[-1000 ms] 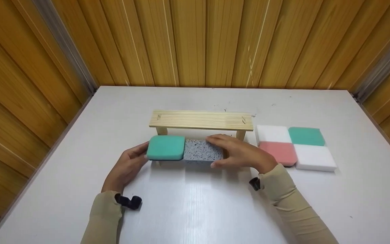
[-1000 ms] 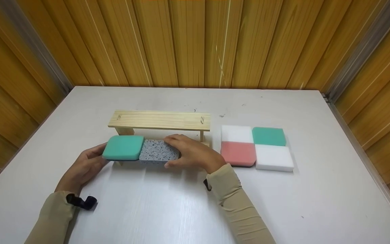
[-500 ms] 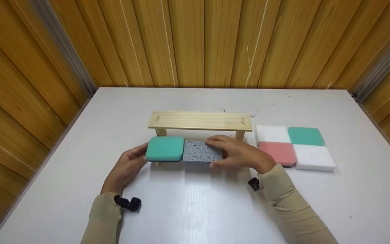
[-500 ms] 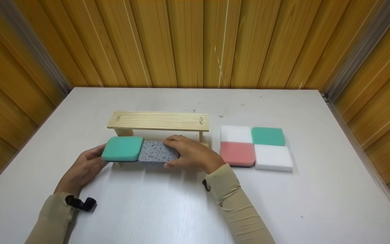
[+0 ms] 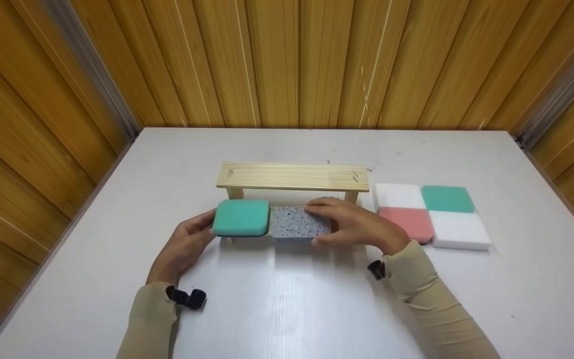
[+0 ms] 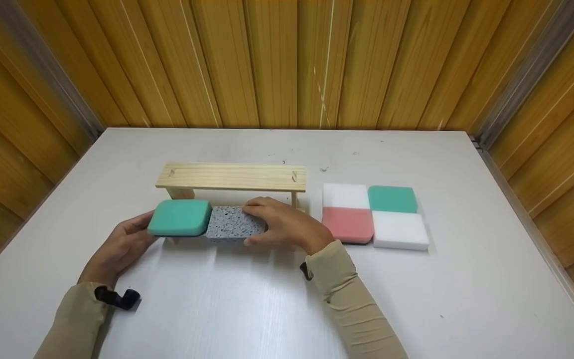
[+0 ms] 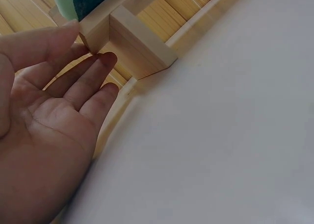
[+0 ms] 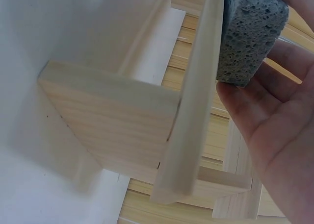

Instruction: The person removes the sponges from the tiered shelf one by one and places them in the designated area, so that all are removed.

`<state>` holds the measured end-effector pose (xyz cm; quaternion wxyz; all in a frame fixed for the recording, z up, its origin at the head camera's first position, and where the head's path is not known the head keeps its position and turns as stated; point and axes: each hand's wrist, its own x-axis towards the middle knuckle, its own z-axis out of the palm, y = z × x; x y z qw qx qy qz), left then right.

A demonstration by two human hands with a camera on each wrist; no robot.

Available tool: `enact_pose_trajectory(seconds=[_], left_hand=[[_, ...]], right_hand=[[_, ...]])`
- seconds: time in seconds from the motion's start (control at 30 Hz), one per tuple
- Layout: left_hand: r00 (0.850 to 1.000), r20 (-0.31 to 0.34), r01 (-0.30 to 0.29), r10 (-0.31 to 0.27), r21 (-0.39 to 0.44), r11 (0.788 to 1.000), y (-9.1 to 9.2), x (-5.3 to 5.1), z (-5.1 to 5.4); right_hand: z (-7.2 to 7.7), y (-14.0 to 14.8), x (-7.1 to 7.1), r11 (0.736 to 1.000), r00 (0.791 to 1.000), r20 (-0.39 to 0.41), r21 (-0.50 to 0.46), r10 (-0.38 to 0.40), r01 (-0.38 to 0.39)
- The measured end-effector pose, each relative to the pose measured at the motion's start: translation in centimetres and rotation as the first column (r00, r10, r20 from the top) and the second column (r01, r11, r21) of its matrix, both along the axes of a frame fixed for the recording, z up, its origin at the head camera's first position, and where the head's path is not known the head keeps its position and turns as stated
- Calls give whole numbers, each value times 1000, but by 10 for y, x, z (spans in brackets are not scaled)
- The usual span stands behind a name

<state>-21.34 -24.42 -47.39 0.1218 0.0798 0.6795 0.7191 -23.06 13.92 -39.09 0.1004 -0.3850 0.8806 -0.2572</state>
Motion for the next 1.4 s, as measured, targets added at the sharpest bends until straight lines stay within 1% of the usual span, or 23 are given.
enact_pose_trajectory(seconds=[0.13, 0.2, 0.37, 0.43, 0.6, 0.63, 0.73, 0.87, 0.97, 1.07, 1.2, 1.3, 1.4], left_hand=[[1000, -8, 2, -2, -20, 1000, 0, -1, -1], [1000, -17, 12, -12, -24, 1000, -1, -1, -1], [999, -29, 16, -17, -14, 1000, -1, -2, -1], [1000, -13, 2, -2, -18, 1000, 0, -2, -1], [999, 29, -26, 28, -39, 999, 2, -2, 0], [999, 29, -27, 28, -42, 999, 2, -2, 0], [999, 28, -27, 28, -40, 999, 2, -2, 0], [999, 25, -22, 23, -36, 999, 2, -2, -1], [999, 25, -23, 23, -32, 999, 2, -2, -1], [999, 25, -24, 25, -33, 999, 2, -2, 0], [999, 26, -30, 31, -36, 999, 3, -2, 0], [999, 28, -32, 32, -34, 999, 2, -3, 0], [1000, 16, -23, 23, -24, 999, 1, -2, -1]], right_hand=[[1, 3, 1, 1000, 1000, -1, 7, -6, 6], [2, 6, 3, 1000, 1000, -7, 5, -7, 7], [4, 12, 4, 1000, 999, -52, -9, 15, -16], [5, 14, 4, 1000, 997, -73, -10, 25, -26], [7, 24, 8, 1000, 999, -33, -21, -6, 6], [7, 26, 9, 999, 1000, -15, -30, -18, 18], [7, 32, 11, 998, 1000, -13, -51, -28, 28], [6, 40, 11, 998, 998, -57, -64, -17, 13], [6, 46, 12, 998, 997, -69, -65, -20, 15], [7, 52, 12, 998, 998, -64, -62, -28, 24], [6, 59, 13, 998, 996, -87, -62, -22, 16], [5, 64, 13, 997, 994, -109, -76, -16, 8], [4, 69, 14, 995, 990, -138, -98, -5, -8]])
